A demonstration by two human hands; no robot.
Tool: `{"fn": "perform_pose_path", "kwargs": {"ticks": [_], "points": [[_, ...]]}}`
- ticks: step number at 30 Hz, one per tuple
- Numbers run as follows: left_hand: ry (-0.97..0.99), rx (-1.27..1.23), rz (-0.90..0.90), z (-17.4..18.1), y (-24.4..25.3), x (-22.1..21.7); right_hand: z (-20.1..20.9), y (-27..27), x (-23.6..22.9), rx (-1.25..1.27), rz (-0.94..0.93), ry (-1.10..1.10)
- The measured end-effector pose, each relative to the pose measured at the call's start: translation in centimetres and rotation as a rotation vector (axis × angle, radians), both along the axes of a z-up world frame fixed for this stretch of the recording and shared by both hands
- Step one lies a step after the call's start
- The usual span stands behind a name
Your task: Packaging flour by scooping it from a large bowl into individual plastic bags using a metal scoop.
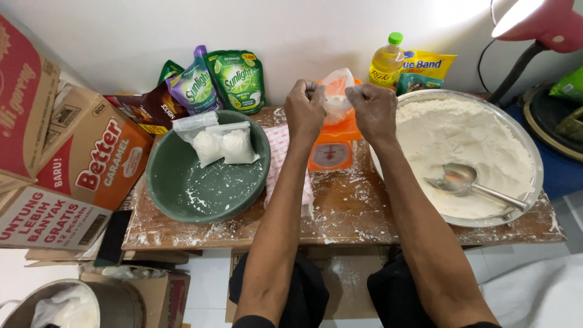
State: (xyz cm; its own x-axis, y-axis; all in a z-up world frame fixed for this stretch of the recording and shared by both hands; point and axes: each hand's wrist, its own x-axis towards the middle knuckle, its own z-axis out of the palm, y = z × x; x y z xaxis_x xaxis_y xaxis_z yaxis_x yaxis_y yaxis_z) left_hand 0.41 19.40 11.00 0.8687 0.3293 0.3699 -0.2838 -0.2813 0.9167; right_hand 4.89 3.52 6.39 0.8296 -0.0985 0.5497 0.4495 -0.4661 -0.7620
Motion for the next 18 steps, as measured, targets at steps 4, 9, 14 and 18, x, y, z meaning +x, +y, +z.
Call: {"fn": "perform_pose_path", "kwargs": {"ticks": [4,9,14,18], "points": [[-0.033,-0.029,-0.012,1.8,-0.3,-1.3,1.7,0.0,-0.9,0.036,-0.01,-0.03],[-0.068,-0.119,-0.059,3.1,-1.4,-2.1,5.9,-0.6,-4.7,0.105,0.034,-0.109],[-0.069,-0.13,-0.115,3.9,-2.7,-2.7,5.9,-3.1,-5.1,0.073,0.006,-0.119],[-0.042,-0.137,-0.156,3.5,-4.7,-2.9,4.4,-6.1,-4.6,0.08,-0.016,-0.117]]}}
